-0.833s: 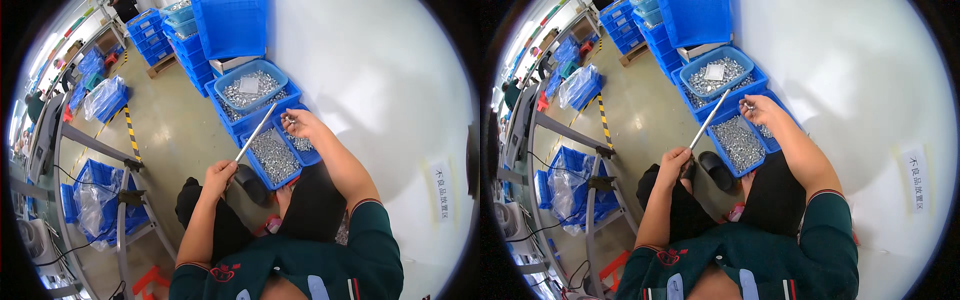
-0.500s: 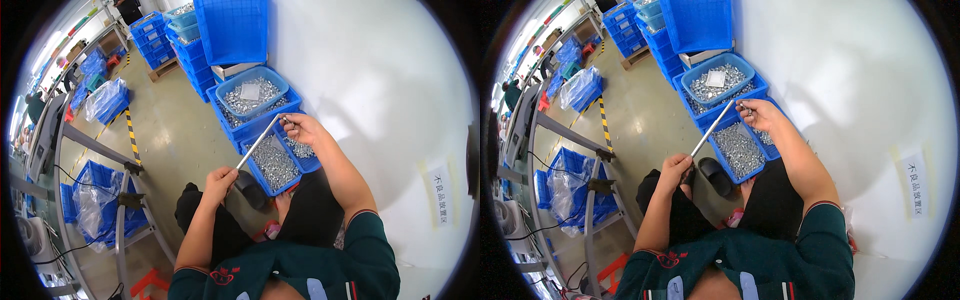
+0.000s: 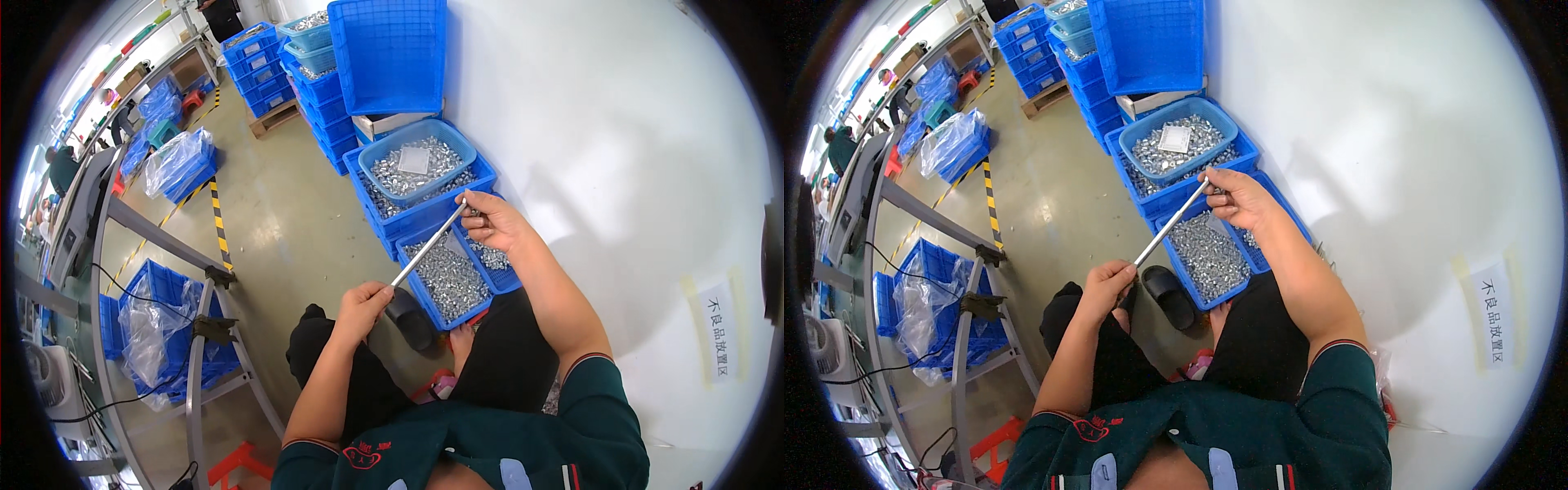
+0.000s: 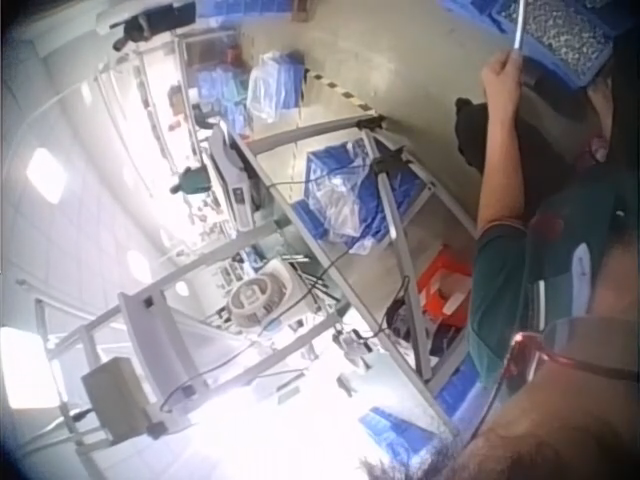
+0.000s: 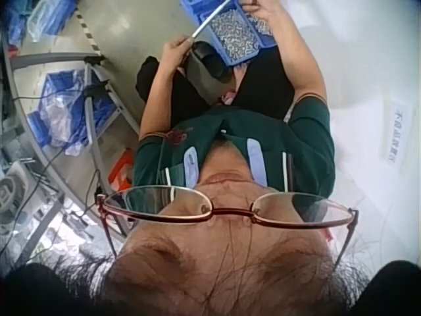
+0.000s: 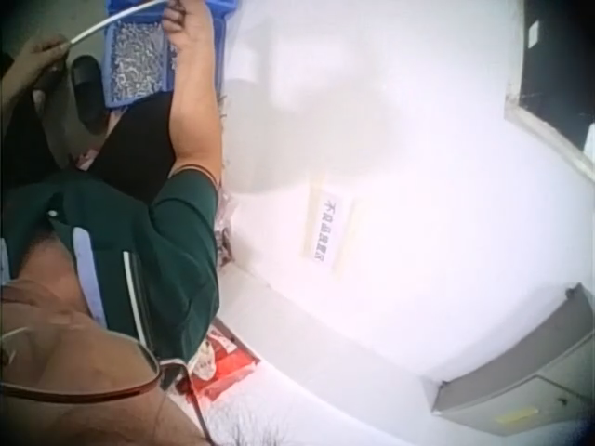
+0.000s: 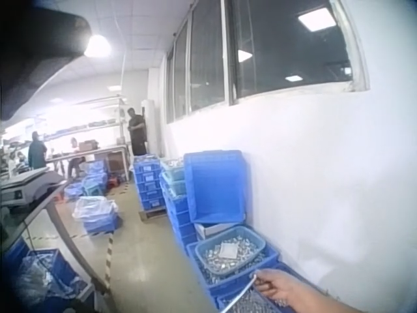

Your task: Assembling small metal components onto a metal rod.

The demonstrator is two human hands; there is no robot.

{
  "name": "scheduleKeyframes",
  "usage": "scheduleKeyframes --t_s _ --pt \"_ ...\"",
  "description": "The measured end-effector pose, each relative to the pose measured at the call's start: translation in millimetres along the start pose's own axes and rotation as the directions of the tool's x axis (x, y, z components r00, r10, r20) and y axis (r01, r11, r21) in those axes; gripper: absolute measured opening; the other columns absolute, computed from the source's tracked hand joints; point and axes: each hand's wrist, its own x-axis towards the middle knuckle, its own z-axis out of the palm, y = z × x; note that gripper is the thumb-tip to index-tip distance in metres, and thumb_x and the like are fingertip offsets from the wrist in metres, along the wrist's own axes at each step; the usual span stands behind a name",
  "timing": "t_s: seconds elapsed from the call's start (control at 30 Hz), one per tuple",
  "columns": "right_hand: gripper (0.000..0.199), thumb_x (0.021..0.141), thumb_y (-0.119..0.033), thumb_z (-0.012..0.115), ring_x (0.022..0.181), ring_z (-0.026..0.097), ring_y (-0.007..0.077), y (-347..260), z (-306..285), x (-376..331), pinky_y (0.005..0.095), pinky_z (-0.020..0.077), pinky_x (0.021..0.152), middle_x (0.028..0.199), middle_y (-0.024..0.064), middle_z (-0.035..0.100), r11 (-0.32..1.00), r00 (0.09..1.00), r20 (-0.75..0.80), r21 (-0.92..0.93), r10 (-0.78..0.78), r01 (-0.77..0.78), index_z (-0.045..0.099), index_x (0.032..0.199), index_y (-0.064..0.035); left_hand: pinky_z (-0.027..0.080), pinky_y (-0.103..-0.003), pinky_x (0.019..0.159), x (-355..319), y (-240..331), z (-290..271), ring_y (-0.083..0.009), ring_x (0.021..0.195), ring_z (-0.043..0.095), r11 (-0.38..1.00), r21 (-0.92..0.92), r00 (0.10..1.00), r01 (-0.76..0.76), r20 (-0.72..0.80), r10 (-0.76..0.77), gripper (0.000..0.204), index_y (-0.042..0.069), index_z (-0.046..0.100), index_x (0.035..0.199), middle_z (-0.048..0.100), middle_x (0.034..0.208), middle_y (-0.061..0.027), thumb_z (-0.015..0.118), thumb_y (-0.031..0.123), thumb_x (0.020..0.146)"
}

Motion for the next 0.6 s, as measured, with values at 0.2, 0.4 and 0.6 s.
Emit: scheduleKeyframes --t_s 0.2,0.4,0.6 --pt "0.018 0.087 -0.019 0.059 0.054 0.039 0.0039 5 17 0 0.0165 0.0269 0.039 0.069 -0.0010 0.044 0.936 0.976 -0.087 -0.311 -0.202 0.166 0.057 0.089 -0.0015 0.033 -0.020 0.048 -1 -2 0 -0.0050 0.054 0.044 1.000 0.004 0.999 0.012 -0.034 -0.012 0.021 -0.001 0.063 0.084 0.050 0.061 0.0023 0.058 0.019 0.086" --pt "0.019 0.088 -0.021 0.058 0.051 0.037 0.0040 14 36 0 0.0158 0.0268 0.039 0.065 -0.0011 0.042 0.936 0.939 -0.090 -0.158 -0.332 0.316 0.056 0.090 -0.0018 0.030 -0.020 0.046 -1 1 1 -0.0045 0.051 0.041 0.994 -0.109 0.999 0.032 -0.017 -0.034 0.021 0.000 0.062 0.083 0.048 0.059 0.0028 0.057 0.020 0.086" --pt "0.021 0.089 -0.022 0.056 0.051 0.036 0.0043 9 23 -3 0.0173 0.0267 0.040 0.066 -0.0014 0.041 0.943 0.963 -0.094 -0.243 -0.254 0.225 0.055 0.091 -0.0014 0.029 -0.020 0.045 3 -3 3 -0.0044 0.050 0.040 0.998 -0.064 1.000 -0.004 -0.001 0.004 0.021 0.000 0.062 0.081 0.047 0.058 0.0030 0.057 0.020 0.086"
